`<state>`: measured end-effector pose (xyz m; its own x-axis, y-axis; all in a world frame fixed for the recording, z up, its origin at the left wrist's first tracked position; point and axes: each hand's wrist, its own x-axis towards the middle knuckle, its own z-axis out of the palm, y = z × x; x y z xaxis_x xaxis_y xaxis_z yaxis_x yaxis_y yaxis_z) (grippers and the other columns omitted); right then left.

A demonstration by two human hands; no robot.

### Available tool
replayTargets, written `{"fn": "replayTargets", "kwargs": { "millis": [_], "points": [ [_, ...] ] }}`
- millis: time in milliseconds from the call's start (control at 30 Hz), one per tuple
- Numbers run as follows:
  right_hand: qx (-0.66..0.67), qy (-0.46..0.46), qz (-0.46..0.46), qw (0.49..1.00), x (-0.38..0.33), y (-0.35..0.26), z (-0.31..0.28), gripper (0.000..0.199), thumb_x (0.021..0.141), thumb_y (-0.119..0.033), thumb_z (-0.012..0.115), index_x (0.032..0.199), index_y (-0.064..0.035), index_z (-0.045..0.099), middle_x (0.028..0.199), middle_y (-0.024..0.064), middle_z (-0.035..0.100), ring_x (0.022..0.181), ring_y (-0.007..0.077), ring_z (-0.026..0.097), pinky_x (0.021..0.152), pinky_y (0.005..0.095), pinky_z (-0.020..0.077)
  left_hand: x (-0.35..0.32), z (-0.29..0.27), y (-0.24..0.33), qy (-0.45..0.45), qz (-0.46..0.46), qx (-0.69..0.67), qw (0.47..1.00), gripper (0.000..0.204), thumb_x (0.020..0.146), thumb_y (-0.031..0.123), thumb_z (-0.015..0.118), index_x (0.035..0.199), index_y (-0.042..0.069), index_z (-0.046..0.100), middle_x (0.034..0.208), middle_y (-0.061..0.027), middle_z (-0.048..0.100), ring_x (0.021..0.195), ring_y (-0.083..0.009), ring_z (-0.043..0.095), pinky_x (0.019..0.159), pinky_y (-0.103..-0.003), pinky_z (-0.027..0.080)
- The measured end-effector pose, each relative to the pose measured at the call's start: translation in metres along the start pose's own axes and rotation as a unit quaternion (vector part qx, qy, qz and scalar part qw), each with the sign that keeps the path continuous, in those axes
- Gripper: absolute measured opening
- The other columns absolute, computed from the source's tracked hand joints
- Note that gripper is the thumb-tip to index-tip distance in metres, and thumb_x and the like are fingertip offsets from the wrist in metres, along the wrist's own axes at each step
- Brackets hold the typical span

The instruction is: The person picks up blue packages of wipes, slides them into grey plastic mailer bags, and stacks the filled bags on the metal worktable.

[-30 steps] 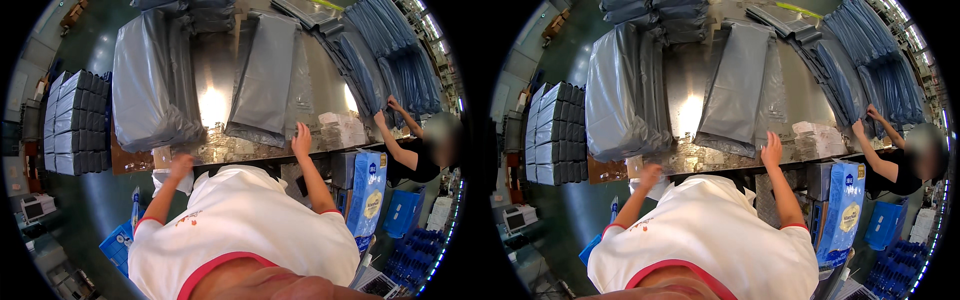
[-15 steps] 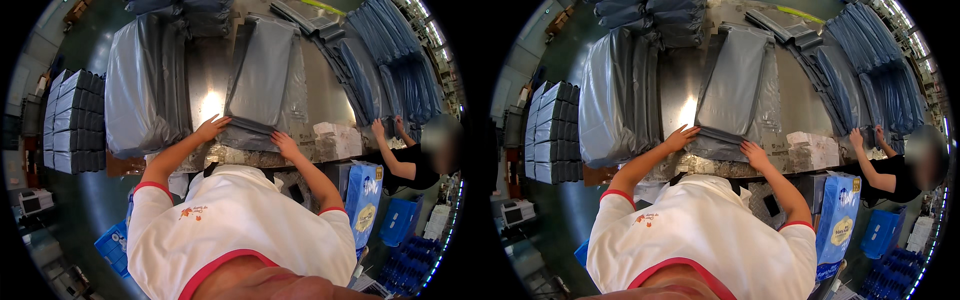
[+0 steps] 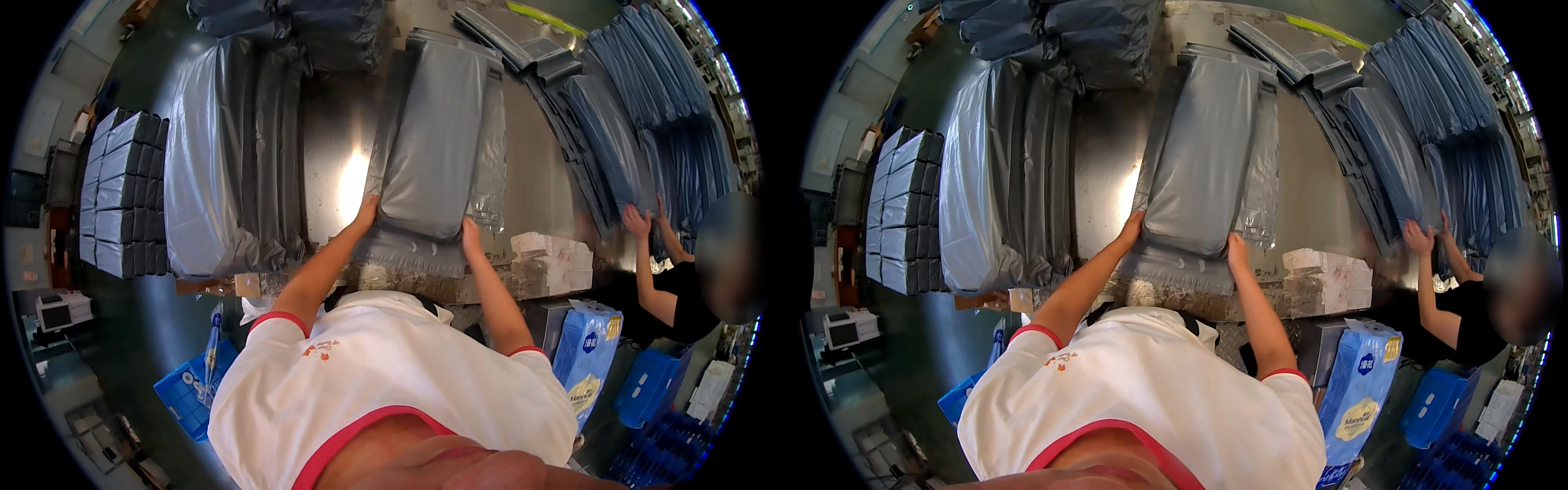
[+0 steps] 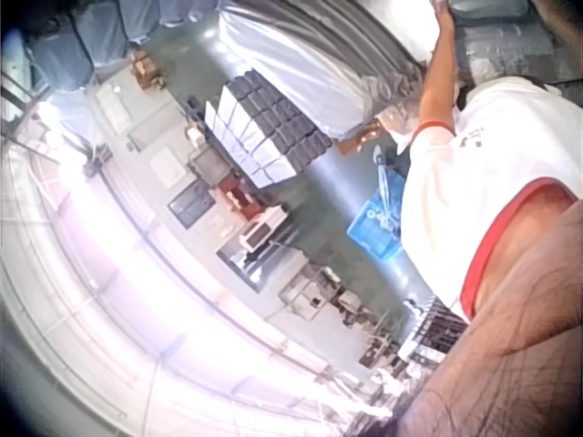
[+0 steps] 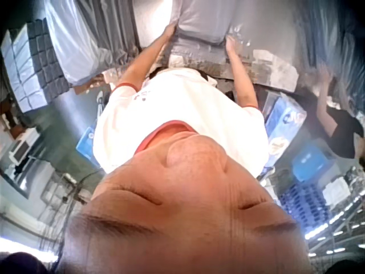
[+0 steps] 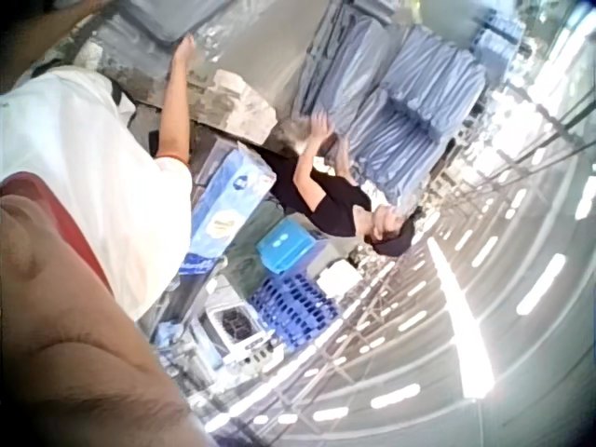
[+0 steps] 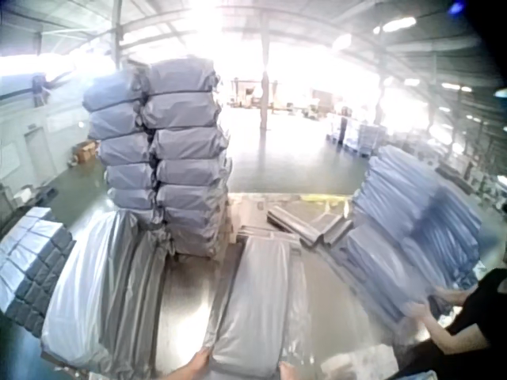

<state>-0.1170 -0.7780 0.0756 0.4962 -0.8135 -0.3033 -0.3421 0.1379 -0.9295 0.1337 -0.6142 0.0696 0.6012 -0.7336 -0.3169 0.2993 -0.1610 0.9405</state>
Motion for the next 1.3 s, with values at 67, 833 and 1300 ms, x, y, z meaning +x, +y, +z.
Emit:
{"fn": "replayTargets", "kwargs": {
  "millis": [67,833,1300],
  "points": [
    [0.055,0.035,0.047,0.997,0.005,-0.012,0.009,0.038,0.082,-0.036,0.043,0.099,-0.0022,0.049,0.091,0.0077,0.052,0.083,0.0178,0.047,0.074,0.0285,0.0359,0.002,0.002,0.004,0.02,-0.103,-0.008,0.994,0.045,0.08,0.045,0.041,0.1,0.005,0.046,0.092,-0.0068,0.048,0.083,-0.0166,0.045,0.072,-0.028,0.037],
    [0.279,-0.359,-0.07,0.888,-0.2,-0.322,0.137,0.063,0.067,-0.023,0.059,0.118,0.0004,0.031,0.11,0.0125,0.044,0.102,0.0222,0.043,0.087,0.0323,0.0337,-0.305,-0.142,0.287,0.095,0.142,-0.121,0.978,0.069,0.069,0.04,0.054,0.12,0.0,0.031,0.113,-0.0117,0.043,0.102,-0.0204,0.042,0.086,-0.03,0.033],
    [-0.04,-0.234,-0.226,0.945,-0.186,-0.322,0.347,0.08,0.075,-0.06,0.035,0.127,-0.0006,0.02,0.124,0.0208,0.028,0.116,0.033,0.026,0.096,0.0365,0.0176,-0.293,-0.341,0.286,0.115,0.049,-0.228,0.966,0.059,0.079,0.054,0.034,0.109,0.005,0.047,0.103,-0.0086,0.053,0.094,-0.0226,0.05,0.082,-0.032,0.039]
  ]
}}
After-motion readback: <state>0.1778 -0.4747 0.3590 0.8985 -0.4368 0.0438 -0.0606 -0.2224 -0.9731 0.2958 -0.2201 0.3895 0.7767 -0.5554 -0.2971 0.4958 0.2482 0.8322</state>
